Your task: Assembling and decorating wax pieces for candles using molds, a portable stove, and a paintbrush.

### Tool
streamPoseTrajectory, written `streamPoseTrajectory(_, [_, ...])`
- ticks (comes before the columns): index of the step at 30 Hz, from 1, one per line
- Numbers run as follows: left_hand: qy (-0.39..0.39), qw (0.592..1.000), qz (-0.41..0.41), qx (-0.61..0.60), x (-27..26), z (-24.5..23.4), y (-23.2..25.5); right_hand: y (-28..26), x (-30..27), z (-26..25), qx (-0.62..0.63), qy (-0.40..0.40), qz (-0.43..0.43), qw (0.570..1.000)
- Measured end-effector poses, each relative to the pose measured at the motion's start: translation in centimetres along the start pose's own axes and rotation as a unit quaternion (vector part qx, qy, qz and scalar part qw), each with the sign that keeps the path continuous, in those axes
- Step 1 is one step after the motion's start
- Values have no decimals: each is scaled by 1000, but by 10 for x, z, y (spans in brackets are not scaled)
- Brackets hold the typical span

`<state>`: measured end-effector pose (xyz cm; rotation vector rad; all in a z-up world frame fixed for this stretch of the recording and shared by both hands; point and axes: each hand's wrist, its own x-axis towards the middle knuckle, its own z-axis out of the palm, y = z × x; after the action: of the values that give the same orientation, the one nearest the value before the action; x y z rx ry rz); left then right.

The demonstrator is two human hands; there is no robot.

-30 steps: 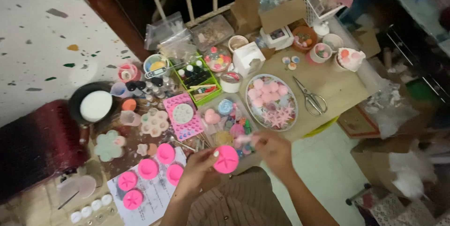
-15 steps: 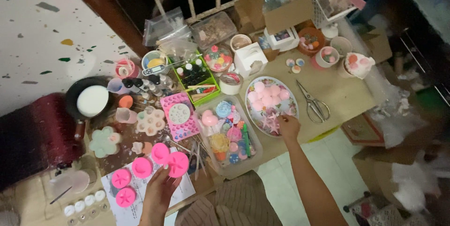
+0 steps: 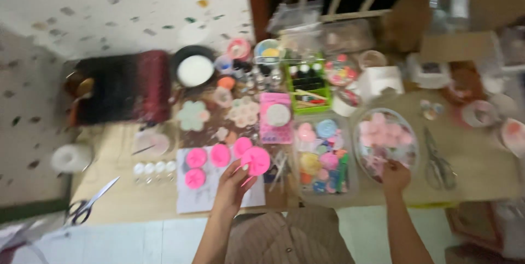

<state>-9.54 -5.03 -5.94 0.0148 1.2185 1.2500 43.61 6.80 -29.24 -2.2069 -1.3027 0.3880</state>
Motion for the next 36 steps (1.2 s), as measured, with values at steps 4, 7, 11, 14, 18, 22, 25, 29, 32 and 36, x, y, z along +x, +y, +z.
streamPoseTrajectory(4, [10, 994, 46, -103, 41, -92, -1, -6, -21, -1, -1, 37, -6, 999])
streamPoseTrajectory(7, [86, 976, 191, -64, 61, -176, 10, -8, -41, 1, 13, 44, -27, 999])
streamPoseTrajectory(11, [165, 869, 271, 380, 90, -229, -2, -38, -77, 7, 89, 17, 19, 996])
streamPoseTrajectory(14, [120, 813, 236, 519, 116, -230, -33, -72, -110, 15, 96, -22, 48, 994])
streamPoseTrajectory(18, [37, 797, 247, 550, 154, -237, -72, -130, -151, 35, 17, -34, -91, 995])
streamPoseTrajectory(22, [37, 781, 292, 552, 151, -232, -67, -187, -206, 77, 81, -136, -90, 983])
streamPoseTrajectory(25, [51, 772, 319, 548, 131, -220, -60, -220, -252, 119, 83, -267, -133, 951])
streamPoseTrajectory(29, [79, 726, 376, 570, 111, -221, -60, -269, -289, 160, 8, -370, -170, 913])
streamPoseTrajectory(32, [90, 761, 377, 520, 94, -232, -54, -288, -298, 170, -43, -375, -166, 911])
streamPoseTrajectory(36, [179, 857, 213, 433, 43, -252, -31, -306, -301, 156, -64, -418, -90, 902])
